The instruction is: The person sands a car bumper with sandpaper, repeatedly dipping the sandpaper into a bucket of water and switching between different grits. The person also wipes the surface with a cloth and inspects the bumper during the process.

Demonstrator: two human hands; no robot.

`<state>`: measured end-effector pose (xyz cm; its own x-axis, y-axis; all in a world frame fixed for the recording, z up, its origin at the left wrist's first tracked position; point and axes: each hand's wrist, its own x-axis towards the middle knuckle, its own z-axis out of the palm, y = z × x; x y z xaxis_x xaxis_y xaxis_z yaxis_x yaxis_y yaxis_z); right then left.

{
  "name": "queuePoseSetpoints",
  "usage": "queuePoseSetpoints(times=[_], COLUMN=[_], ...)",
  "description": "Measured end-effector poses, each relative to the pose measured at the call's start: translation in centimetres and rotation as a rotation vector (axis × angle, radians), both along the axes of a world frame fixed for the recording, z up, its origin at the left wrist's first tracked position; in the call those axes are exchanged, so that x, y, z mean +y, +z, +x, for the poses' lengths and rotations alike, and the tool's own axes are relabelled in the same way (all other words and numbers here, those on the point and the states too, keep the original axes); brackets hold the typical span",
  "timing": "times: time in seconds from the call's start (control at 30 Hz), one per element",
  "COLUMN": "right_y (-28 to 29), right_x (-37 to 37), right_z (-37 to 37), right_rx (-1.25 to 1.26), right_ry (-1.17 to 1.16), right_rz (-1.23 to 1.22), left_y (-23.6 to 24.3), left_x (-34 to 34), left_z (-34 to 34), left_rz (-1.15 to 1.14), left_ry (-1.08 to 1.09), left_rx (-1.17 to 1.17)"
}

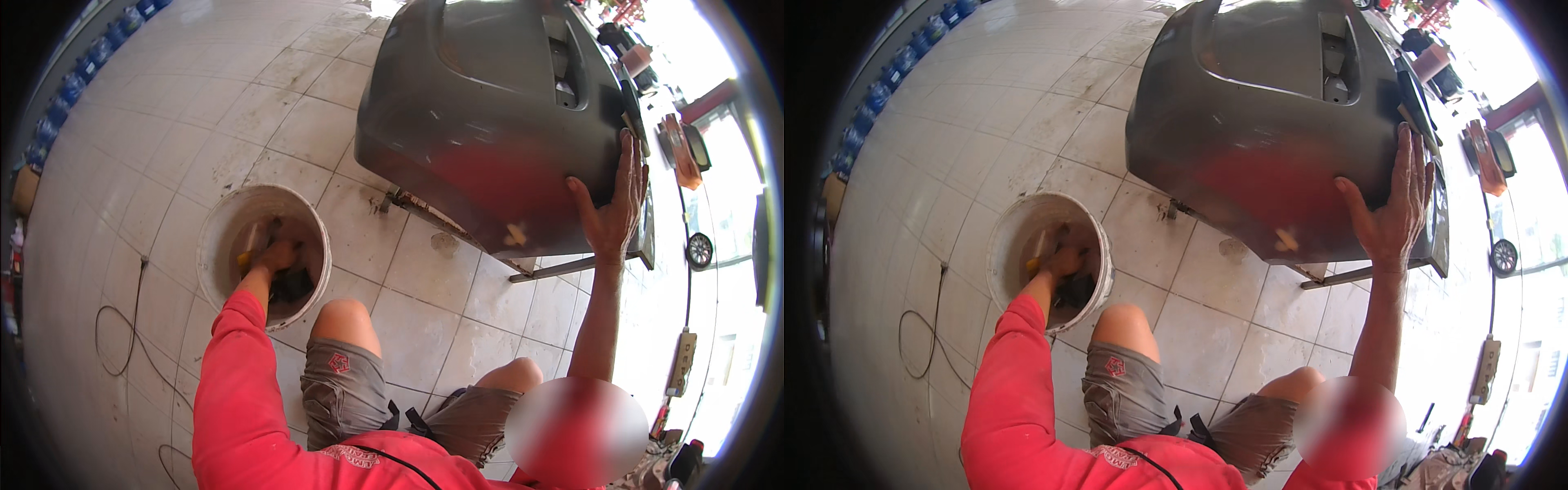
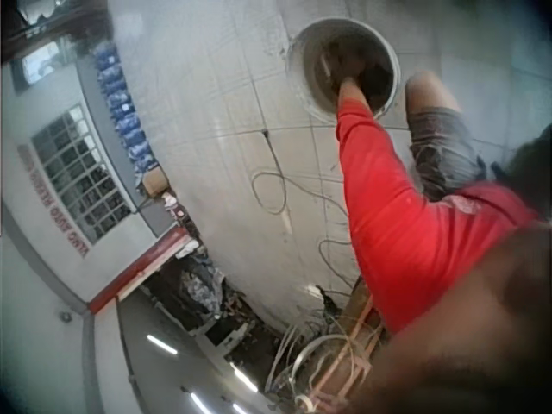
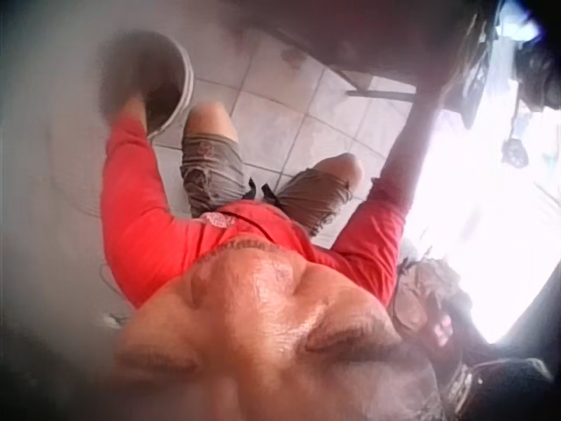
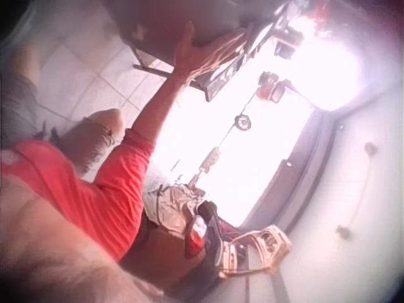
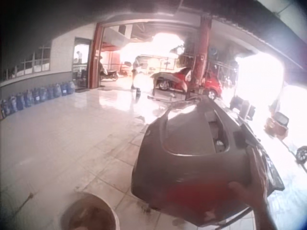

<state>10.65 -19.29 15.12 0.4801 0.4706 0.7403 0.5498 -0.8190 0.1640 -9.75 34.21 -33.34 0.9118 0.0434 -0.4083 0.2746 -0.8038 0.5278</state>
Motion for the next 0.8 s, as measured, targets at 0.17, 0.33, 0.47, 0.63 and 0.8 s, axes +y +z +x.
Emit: queuePoseSetpoints(times=[0.17, 0.33, 0.47, 0.63, 0.8], right_y=[-3.4, -14.0, -22.3, -27.7, -28.9], right_x=[4.9, 19.2, 30.3, 33.9, 34.7], right_z=[-5.2, -16.8, -21.1, -21.3, -21.3], right_rx=[0.265, 1.298, 1.725, 1.558, 1.649], right_ry=[0.077, 0.532, 0.545, 0.349, 0.591], right_rz=[0.327, 0.817, 1.023, 0.835, 0.759], left_y=[0.4, 9.6, 15.5, 25.9, 25.3], left_x=[-1.1, -0.4, 2.7, 0.0, 1.0], left_z=[-1.4, 0.6, 1.0, -4.6, -6.3], left_rz=[0.32, 0.346, -0.061, -0.692, -0.567], left_ry=[0.059, 0.02, 0.275, 0.394, 0.368], left_rx=[-0.472, -0.292, -0.188, -0.311, -0.292])
